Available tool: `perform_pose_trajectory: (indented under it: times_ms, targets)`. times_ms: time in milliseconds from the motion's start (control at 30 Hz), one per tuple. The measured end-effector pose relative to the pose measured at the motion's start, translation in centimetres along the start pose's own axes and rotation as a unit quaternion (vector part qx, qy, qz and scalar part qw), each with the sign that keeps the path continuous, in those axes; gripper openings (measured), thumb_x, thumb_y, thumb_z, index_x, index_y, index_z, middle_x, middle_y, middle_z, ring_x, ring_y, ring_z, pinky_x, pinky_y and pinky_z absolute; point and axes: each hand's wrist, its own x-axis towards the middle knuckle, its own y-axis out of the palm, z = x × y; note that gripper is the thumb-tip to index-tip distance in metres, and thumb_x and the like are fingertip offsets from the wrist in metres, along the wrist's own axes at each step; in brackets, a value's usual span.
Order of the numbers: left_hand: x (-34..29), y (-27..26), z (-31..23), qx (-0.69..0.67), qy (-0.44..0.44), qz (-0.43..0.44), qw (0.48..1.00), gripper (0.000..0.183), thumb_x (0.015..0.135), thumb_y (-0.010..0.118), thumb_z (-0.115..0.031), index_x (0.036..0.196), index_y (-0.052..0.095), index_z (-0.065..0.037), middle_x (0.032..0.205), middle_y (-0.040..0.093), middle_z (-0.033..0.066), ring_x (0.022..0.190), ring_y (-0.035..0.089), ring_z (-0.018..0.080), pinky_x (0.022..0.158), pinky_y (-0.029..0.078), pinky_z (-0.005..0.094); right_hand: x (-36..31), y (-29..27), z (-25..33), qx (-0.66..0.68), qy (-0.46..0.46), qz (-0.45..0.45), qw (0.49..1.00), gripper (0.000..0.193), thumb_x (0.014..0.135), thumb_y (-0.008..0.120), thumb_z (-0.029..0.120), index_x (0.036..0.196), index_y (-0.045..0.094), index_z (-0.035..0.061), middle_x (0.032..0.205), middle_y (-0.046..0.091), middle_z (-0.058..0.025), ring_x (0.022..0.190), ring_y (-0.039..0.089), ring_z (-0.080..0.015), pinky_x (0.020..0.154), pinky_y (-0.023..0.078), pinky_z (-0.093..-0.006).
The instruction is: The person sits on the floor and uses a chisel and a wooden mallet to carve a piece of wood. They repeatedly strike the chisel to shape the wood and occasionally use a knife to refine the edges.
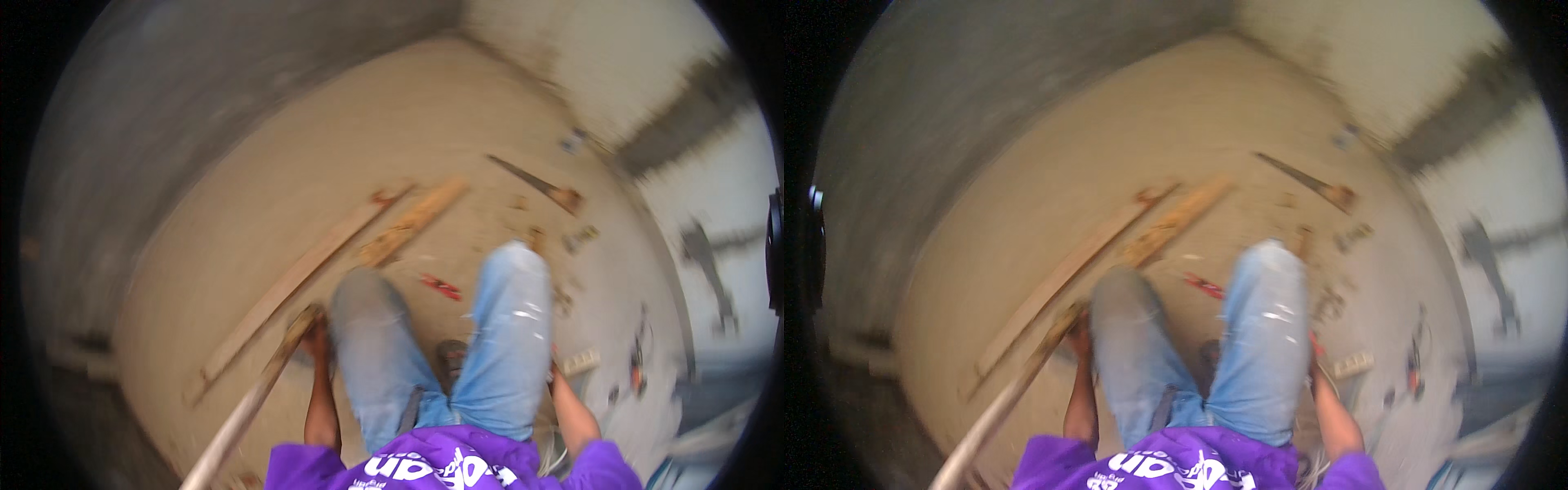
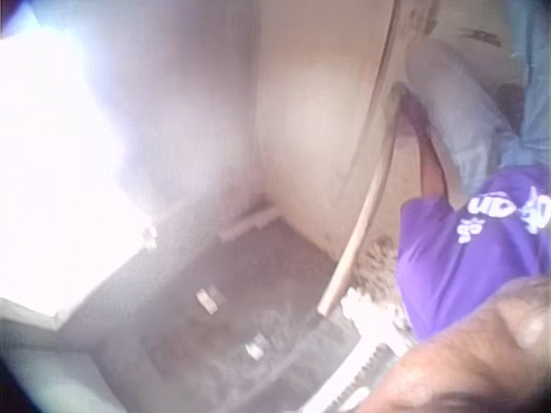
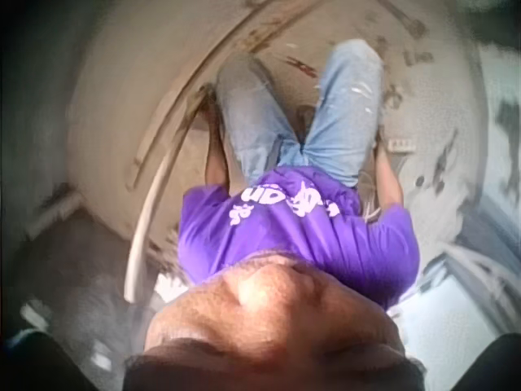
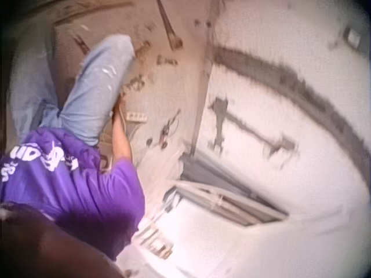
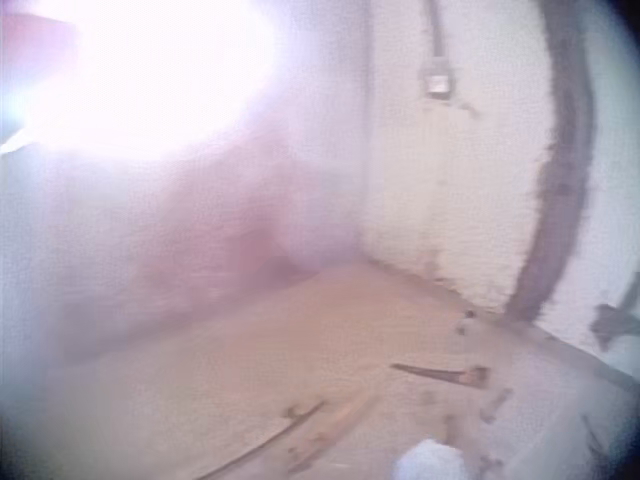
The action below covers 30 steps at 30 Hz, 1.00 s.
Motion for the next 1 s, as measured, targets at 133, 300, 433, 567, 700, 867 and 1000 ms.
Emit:
perform_pose_trajectory:
  times_ms: [133, 300, 433, 567, 700, 867, 1000]
  targets:
    - [1.0, -3.2, 0.6, 0.077, 0.017, -0.062, 0.995, 0.056, 0.083, 0.085, -0.026, 0.127, 0.060, -0.002, 0.116, 0.068, 0.0097, 0.108, 0.064, 0.0236, 0.100, 0.047, 0.0367, 1.3, 0.6, 0.1, 0.059, 0.214, 0.044, 0.974, 0.034, 0.098, 0.057, 0.027, 0.120, 0.066, 0.0029, 0.106, 0.072, -0.0180, 0.093, 0.070, -0.0285, 0.082, 0.054, -0.0395]
    - [-0.9, -4.2, -2.6, 0.110, -0.001, -0.032, 0.993, 0.048, 0.083, 0.083, -0.034, 0.117, 0.070, -0.002, 0.113, 0.072, 0.0118, 0.105, 0.067, 0.0244, 0.096, 0.049, 0.0359, 3.1, -0.2, 0.6, 0.039, 0.223, 0.079, 0.971, 0.036, 0.099, 0.055, 0.029, 0.122, 0.065, 0.0025, 0.107, 0.072, -0.0171, 0.095, 0.069, -0.0276, 0.083, 0.053, -0.0389]
    - [-1.7, -2.8, -4.0, 0.144, -0.041, -0.028, 0.988, 0.051, 0.082, 0.083, -0.038, 0.115, 0.071, -0.001, 0.110, 0.074, 0.0141, 0.102, 0.069, 0.0275, 0.093, 0.050, 0.0368, 4.0, -1.9, 0.4, 0.032, 0.207, 0.088, 0.974, 0.037, 0.101, 0.053, 0.030, 0.123, 0.064, 0.0022, 0.108, 0.071, -0.0163, 0.096, 0.068, -0.0269, 0.084, 0.053, -0.0385]
    - [-1.7, -3.7, -3.2, 0.134, 0.001, -0.050, 0.990, 0.049, 0.081, 0.083, -0.037, 0.114, 0.071, -0.001, 0.111, 0.073, 0.0158, 0.104, 0.068, 0.0289, 0.093, 0.050, 0.0390, 5.5, -2.0, 1.0, 0.033, 0.192, 0.113, 0.974, 0.039, 0.102, 0.052, 0.031, 0.124, 0.064, 0.0018, 0.109, 0.071, -0.0155, 0.097, 0.067, -0.0261, 0.085, 0.053, -0.0381]
    - [-2.1, -2.4, -2.7, 0.175, 0.056, -0.070, 0.981, 0.043, 0.081, 0.080, -0.031, 0.112, 0.071, -0.002, 0.114, 0.071, 0.0178, 0.109, 0.066, 0.0319, 0.095, 0.049, 0.0405, 5.9, -3.2, 1.0, 0.036, 0.183, 0.109, 0.976, 0.040, 0.103, 0.050, 0.032, 0.126, 0.063, 0.0015, 0.110, 0.070, -0.0148, 0.099, 0.066, -0.0254, 0.086, 0.053, -0.0377]
    - [-4.0, -4.6, -4.5, 0.300, 0.149, -0.116, 0.935, 0.041, 0.082, 0.077, -0.030, 0.113, 0.071, -0.003, 0.110, 0.072, 0.0199, 0.107, 0.066, 0.0363, 0.093, 0.051, 0.0422, 7.5, -3.8, 1.6, 0.056, 0.149, 0.111, 0.981, 0.042, 0.104, 0.048, 0.033, 0.127, 0.062, 0.0010, 0.111, 0.070, -0.0138, 0.100, 0.065, -0.0244, 0.087, 0.053, -0.0372]
    - [-5.5, -6.3, -14.5, 0.288, -0.036, 0.192, 0.938, 0.035, 0.087, 0.072, -0.029, 0.114, 0.071, -0.007, 0.100, 0.073, 0.0193, 0.097, 0.070, 0.0349, 0.086, 0.053, 0.0436, 10.0, -7.2, 3.0, 0.136, 0.102, 0.044, 0.985, 0.044, 0.105, 0.046, 0.034, 0.128, 0.061, 0.0007, 0.112, 0.069, -0.0131, 0.102, 0.065, -0.0237, 0.088, 0.053, -0.0368]
